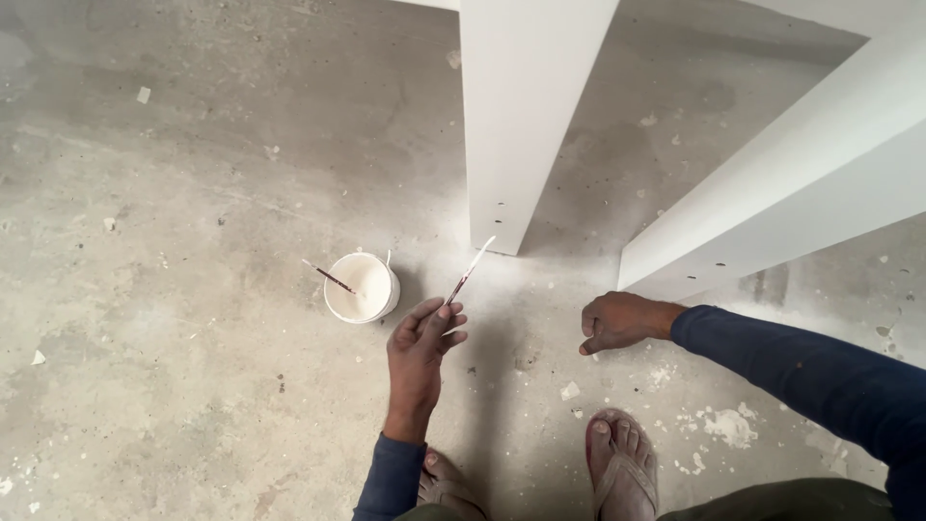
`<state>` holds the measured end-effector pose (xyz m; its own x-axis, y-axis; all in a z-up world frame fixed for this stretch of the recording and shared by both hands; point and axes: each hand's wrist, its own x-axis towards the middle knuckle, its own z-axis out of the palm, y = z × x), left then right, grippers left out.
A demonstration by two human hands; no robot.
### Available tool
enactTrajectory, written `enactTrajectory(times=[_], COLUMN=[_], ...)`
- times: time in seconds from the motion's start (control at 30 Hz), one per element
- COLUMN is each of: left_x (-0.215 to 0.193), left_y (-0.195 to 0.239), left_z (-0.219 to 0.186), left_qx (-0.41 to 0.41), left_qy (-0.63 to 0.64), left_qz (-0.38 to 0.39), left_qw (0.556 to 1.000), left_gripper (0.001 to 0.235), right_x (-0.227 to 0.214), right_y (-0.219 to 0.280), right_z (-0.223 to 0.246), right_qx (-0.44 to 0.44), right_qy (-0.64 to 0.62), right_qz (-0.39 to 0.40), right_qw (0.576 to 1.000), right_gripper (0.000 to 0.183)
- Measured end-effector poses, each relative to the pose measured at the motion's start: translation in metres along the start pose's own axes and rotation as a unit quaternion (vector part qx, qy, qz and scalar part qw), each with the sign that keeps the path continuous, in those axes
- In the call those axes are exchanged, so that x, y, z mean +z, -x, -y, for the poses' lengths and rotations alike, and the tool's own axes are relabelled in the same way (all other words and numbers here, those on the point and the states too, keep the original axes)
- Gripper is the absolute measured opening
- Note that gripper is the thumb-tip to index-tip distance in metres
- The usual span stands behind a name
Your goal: The person crouches on a concrete floor and paints the white legs and edges of a furniture frame with a small brush, dipping the brush into a cup of white paint between strokes. They hold the frame steady with one hand while brushing screw holes and corners, moving around the piece to reach different legs.
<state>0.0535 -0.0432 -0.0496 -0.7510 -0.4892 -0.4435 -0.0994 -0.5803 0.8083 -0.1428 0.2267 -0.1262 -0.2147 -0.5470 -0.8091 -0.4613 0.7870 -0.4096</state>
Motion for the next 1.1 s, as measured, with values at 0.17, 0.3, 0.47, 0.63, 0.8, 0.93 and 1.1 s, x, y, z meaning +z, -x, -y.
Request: enactTrajectory(times=[0.17,0.3,0.47,0.63,0.8,0.93,1.1], left_x=[0.019,0.026,0.028,0.031,0.038,0.046,0.057], left_y=[-0.005,-0.007,-0.011,-0.013,-0.013,-0.013,-0.005], left_z=[0.005,0.007,0.011,0.011,0.011,0.011,0.009], left_qx=[0.040,0.061,0.080,0.089,0.099,0.108,0.206], left_qy=[-0.098,-0.116,-0.120,-0.118,-0.131,-0.163,-0.292], left_qz=[-0.014,-0.018,-0.032,-0.030,-0.023,-0.020,-0.024], left_qw=[0.994,0.991,0.989,0.989,0.986,0.981,0.934], left_gripper=[0.039,0.041,0.040,0.040,0.041,0.040,0.032], right_x=[-0.002,-0.006,-0.008,-0.009,-0.007,-0.010,-0.012], right_y=[-0.003,0.001,0.003,0.003,0.001,0.005,0.007], right_z=[-0.005,-0.002,-0.001,-0.007,-0.011,-0.008,-0.003], right_qx=[-0.012,-0.007,-0.009,-0.018,-0.020,-0.023,-0.027], right_qy=[0.002,-0.002,-0.001,0.010,0.015,0.011,0.021], right_qz=[-0.005,-0.010,-0.009,-0.012,-0.012,-0.015,-0.020], right_qw=[1.000,1.000,1.000,1.000,1.000,1.000,0.999], right_gripper=[0.056,0.056,0.056,0.057,0.057,0.056,0.055])
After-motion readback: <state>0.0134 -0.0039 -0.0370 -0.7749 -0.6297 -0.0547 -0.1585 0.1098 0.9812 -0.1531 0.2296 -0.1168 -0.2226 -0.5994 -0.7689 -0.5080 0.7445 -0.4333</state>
